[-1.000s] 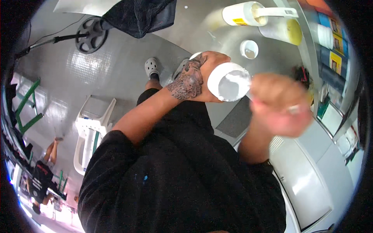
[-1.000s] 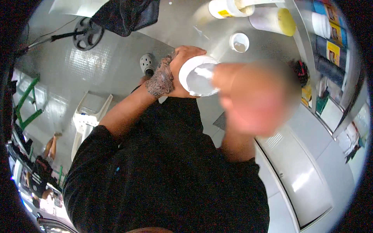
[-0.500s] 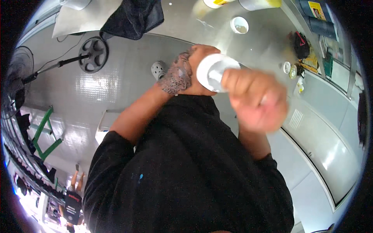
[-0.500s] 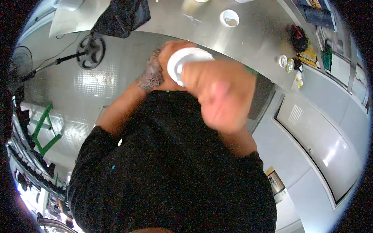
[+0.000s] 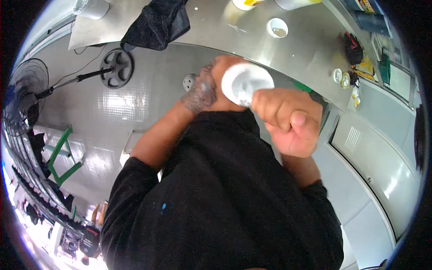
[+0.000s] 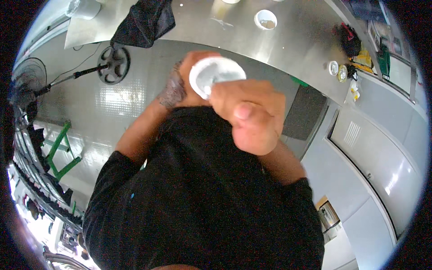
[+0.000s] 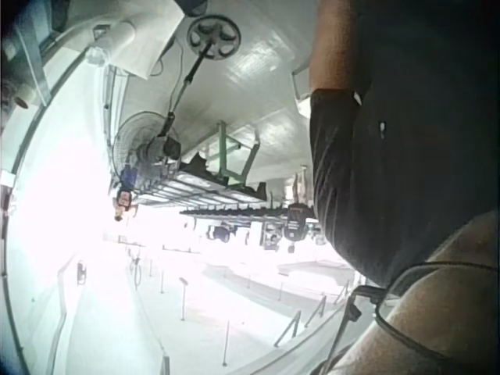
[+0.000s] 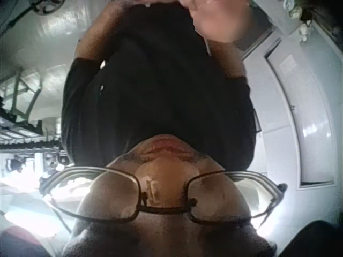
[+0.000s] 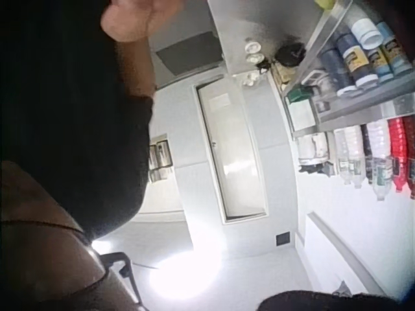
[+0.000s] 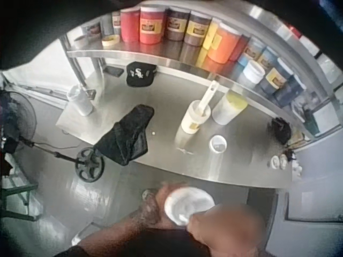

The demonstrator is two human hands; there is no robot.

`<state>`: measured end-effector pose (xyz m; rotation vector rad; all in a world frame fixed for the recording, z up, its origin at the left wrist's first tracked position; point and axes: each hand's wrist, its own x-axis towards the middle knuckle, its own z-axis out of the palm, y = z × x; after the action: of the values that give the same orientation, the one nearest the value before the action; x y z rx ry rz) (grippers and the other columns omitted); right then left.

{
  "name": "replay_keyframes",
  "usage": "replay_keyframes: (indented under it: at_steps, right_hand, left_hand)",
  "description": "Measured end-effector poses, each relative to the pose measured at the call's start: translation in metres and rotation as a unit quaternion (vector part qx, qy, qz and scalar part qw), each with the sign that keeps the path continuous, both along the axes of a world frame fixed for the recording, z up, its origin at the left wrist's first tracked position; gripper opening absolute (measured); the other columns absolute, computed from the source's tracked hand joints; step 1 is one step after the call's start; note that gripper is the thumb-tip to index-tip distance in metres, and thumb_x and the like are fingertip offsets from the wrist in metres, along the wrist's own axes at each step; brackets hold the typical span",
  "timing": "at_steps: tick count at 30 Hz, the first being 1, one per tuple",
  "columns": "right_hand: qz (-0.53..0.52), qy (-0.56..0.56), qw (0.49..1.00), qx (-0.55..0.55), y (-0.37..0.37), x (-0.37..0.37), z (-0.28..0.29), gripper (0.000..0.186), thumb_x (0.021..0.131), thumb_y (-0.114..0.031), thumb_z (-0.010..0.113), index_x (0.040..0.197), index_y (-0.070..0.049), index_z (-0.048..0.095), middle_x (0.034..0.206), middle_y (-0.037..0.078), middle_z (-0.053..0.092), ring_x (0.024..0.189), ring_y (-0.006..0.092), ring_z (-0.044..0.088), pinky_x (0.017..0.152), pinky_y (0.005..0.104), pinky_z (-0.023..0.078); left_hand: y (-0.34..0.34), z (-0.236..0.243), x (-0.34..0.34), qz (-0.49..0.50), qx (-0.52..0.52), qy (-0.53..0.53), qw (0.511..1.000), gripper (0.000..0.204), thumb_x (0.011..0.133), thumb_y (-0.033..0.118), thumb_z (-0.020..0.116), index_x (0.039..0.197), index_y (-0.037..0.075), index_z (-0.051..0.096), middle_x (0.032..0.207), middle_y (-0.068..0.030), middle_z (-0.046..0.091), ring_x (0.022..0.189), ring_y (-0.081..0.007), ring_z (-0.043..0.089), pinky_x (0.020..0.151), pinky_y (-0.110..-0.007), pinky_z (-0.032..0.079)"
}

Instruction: Mixing white screen printing ink in a container and then applying it to a screen printing frame.

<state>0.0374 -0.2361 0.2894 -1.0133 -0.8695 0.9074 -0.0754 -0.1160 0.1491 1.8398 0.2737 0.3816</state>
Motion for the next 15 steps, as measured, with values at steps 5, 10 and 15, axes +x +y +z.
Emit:
replay_keyframes:
  at_steps: [5,10,15]
  right_hand:
    - [0.030,0.133,0.990,-0.021,-0.007,0.050,-0.011,0.042,0.094,-0.027,0.046,0.059,-0.004,0.045,0.052,0.009,0.046,0.048,0.0218,0.042,0.050,0.0360,0.032]
    - [0.035,0.143,0.989,0.010,-0.001,0.098,-0.033,0.045,0.098,-0.028,0.045,0.060,-0.004,0.046,0.055,0.010,0.051,0.047,0.0203,0.042,0.049,0.0359,0.033]
    - [0.049,0.001,0.999,0.001,-0.004,0.093,-0.032,0.042,0.099,-0.027,0.040,0.061,-0.009,0.037,0.054,0.006,0.038,0.050,0.0183,0.034,0.053,0.0365,0.032]
  left_hand:
    - [-0.021,-0.002,0.012,0.021,0.007,0.022,1.000,0.104,0.051,0.029,0.097,0.137,0.002,0.045,0.131,-0.0148,0.057,0.123,-0.0288,0.058,0.106,-0.041,0.047]
    - [-0.014,-0.009,0.029,0.017,0.086,0.007,0.996,0.104,0.051,0.032,0.098,0.136,0.004,0.047,0.130,-0.0142,0.057,0.122,-0.0295,0.059,0.106,-0.041,0.047]
    - [-0.016,-0.018,0.057,0.082,-0.035,0.045,0.995,0.099,0.053,0.039,0.094,0.136,0.008,0.047,0.127,-0.0134,0.057,0.122,-0.0316,0.057,0.104,-0.044,0.046]
